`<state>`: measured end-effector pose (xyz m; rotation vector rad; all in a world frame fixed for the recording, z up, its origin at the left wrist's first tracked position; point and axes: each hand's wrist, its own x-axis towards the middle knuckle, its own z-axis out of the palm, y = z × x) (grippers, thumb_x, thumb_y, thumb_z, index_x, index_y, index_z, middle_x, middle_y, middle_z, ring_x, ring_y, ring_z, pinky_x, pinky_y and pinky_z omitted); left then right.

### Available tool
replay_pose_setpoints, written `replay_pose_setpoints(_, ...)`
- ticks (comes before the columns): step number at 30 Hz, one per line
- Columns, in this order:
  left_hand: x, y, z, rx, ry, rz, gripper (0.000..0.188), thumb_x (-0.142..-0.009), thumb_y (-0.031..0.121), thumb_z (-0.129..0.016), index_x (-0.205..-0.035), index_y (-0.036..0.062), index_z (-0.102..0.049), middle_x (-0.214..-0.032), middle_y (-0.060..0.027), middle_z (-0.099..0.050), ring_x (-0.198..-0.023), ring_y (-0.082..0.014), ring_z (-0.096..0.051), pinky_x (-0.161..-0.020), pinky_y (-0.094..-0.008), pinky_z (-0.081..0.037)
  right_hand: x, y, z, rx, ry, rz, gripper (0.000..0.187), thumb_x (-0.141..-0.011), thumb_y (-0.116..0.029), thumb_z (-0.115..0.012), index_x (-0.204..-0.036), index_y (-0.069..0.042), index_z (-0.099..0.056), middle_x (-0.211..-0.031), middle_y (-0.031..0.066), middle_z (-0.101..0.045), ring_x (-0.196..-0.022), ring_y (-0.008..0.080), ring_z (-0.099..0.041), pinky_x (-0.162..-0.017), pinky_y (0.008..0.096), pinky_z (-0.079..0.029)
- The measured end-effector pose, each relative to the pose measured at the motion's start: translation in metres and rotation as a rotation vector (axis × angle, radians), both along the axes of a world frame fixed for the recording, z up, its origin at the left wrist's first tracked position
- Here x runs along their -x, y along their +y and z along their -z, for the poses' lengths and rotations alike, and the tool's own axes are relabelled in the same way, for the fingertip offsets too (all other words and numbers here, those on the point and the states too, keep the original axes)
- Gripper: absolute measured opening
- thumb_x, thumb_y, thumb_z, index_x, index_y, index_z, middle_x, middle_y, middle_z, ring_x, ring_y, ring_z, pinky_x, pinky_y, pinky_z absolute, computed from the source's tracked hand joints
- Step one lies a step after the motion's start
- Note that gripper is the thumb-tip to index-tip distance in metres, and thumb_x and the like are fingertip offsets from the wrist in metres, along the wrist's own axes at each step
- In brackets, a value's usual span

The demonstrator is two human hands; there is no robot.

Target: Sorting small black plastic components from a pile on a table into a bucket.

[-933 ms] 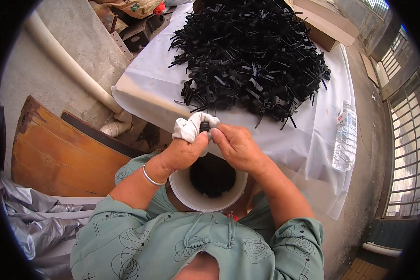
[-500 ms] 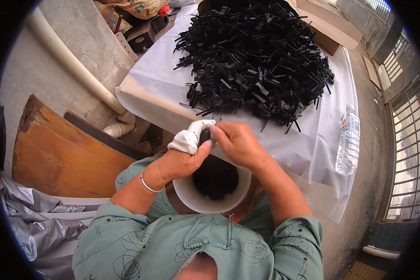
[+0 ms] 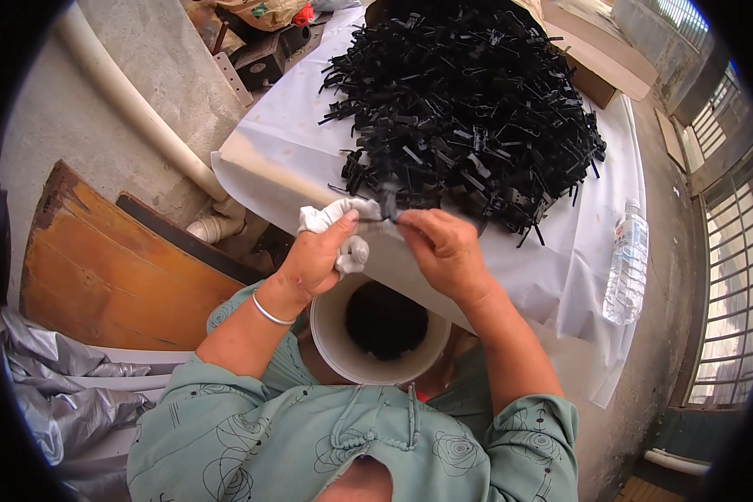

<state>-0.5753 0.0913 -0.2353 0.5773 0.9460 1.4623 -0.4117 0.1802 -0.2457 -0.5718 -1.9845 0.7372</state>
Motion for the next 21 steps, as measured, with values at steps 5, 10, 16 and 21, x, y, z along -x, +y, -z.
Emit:
replay_pose_setpoints(5,-0.004,0.007,0.004,-0.088,-0.102,0.099,0.017,-0.09,0.007,-0.05,-0.107,0.0062,-0.052,-0.089,-0.0036,-0.061,-0.058,-0.0057,-0.051,-0.046,-0.0191,-0.04,-0.003,-0.012,-0.004,0.002,-0.126,-0.143,0.016,-0.072,-0.003,-0.068,-0.087,0.0,-0.062,-0.069,0.0095,-0.058,-0.055,0.0198,-0.054,-0.049,0.0287,-0.043)
replay_pose_setpoints(10,-0.021,0.013,0.013,-0.352,0.552,-0.149,0.027,-0.089,0.006,-0.052,-0.114,-0.0013,-0.048,-0.088,-0.0033,-0.057,-0.067,-0.0056,-0.052,-0.052,-0.0217,-0.048,-0.003,-0.03,-0.023,-0.173,-0.125,-0.048,0.012,-0.074,-0.007,-0.068,-0.079,-0.001,-0.058,-0.064,0.0096,-0.055,-0.052,0.0218,-0.052,-0.048,0.0307,-0.041)
replay_pose_setpoints(16,-0.026,0.001,0.0,-0.174,0.311,0.078,0.025,-0.089,0.006,-0.052,-0.112,-0.0018,-0.049,-0.09,-0.0043,-0.057,-0.063,-0.0067,-0.054,-0.052,-0.0201,-0.048,0.0,-0.017,-0.012,0.15,-0.019,0.09,0.016,-0.078,-0.011,-0.066,-0.073,-0.001,-0.054,-0.06,0.0073,-0.05,-0.049,0.0166,-0.045,-0.047,0.028,-0.037)
replay_pose_setpoints(21,-0.022,0.001,0.003,-0.16,0.319,0.057,0.024,-0.089,0.006,-0.053,-0.111,-0.0022,-0.048,-0.089,-0.0039,-0.057,-0.064,-0.0067,-0.055,-0.052,-0.0204,-0.047,-0.004,-0.016,-0.018,0.07,0.013,-0.134,0.019,-0.078,-0.012,-0.066,-0.072,-0.001,-0.052,-0.058,0.0057,-0.048,-0.049,0.0118,-0.042,-0.047,0.025,-0.035)
